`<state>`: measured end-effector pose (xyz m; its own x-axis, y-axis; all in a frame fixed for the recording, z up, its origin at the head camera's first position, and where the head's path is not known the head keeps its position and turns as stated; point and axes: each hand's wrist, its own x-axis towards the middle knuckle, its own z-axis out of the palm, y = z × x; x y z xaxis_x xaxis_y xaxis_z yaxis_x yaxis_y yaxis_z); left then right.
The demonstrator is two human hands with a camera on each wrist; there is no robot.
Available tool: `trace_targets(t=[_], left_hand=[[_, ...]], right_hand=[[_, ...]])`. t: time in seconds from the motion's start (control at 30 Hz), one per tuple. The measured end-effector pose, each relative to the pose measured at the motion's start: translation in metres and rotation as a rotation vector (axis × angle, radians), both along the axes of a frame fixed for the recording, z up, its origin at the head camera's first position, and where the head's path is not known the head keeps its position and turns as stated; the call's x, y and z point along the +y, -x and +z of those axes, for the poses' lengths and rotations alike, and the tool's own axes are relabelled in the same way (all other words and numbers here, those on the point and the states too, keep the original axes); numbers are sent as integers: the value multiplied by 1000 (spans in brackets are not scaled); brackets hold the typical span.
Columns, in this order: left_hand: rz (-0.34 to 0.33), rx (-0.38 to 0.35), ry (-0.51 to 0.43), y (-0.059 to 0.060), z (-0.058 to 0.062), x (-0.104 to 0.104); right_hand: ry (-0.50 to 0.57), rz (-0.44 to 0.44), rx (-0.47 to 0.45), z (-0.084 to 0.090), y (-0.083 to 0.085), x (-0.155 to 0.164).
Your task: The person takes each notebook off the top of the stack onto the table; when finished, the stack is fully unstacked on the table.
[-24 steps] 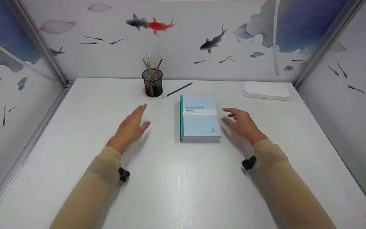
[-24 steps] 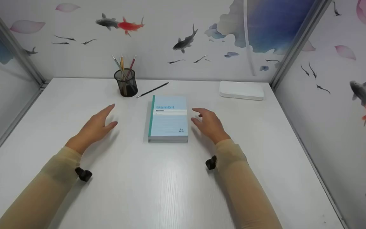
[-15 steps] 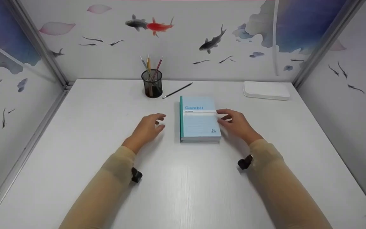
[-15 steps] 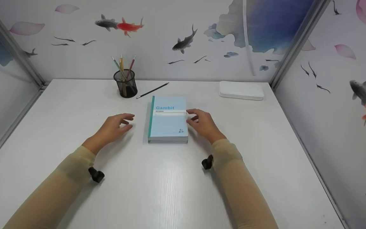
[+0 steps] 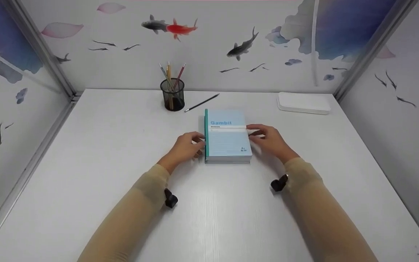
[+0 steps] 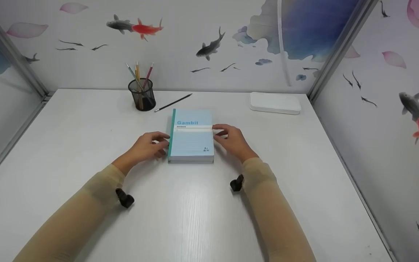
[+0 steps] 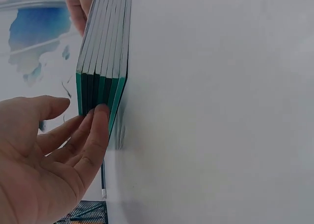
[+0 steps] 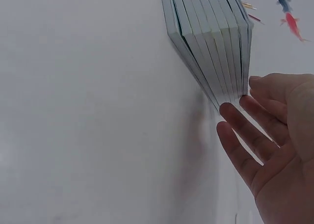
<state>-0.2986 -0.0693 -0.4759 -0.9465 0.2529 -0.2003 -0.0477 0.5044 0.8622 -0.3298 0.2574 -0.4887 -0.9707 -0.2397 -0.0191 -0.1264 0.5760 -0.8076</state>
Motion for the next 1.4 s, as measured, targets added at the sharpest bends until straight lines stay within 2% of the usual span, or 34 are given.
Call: trace_targets(t=[0.2,0.4,0.53,0.63,0.77,0.93,1.13,1.27,1.4], left_hand=[[8,-10,-37,3,-2,2],[24,-37,-84,6,-4,0],[34,-56,-76,7,-4,-3],[39,-92,-97,7,-3,-6],[34,-173,-170,6,-1,-11],[1,-236,-244,4,-3,-17],[-41,-269,-289,3,-6,-21],[-30,-277,-313,1,-8,-22],[-11,-276,-379,-2,-7,-24]], right_hand=[[4,-5,-35,6,3,0],[33,20,-20,6,5,0],[38,45,-11,4,3,-1],[9,70,-2,2,2,0],[-38,120,4,4,1,3],[-77,144,-13,8,0,4],[-136,145,-21,11,-2,1],[-172,152,-19,13,-3,-1],[-170,159,-15,12,-2,-2]])
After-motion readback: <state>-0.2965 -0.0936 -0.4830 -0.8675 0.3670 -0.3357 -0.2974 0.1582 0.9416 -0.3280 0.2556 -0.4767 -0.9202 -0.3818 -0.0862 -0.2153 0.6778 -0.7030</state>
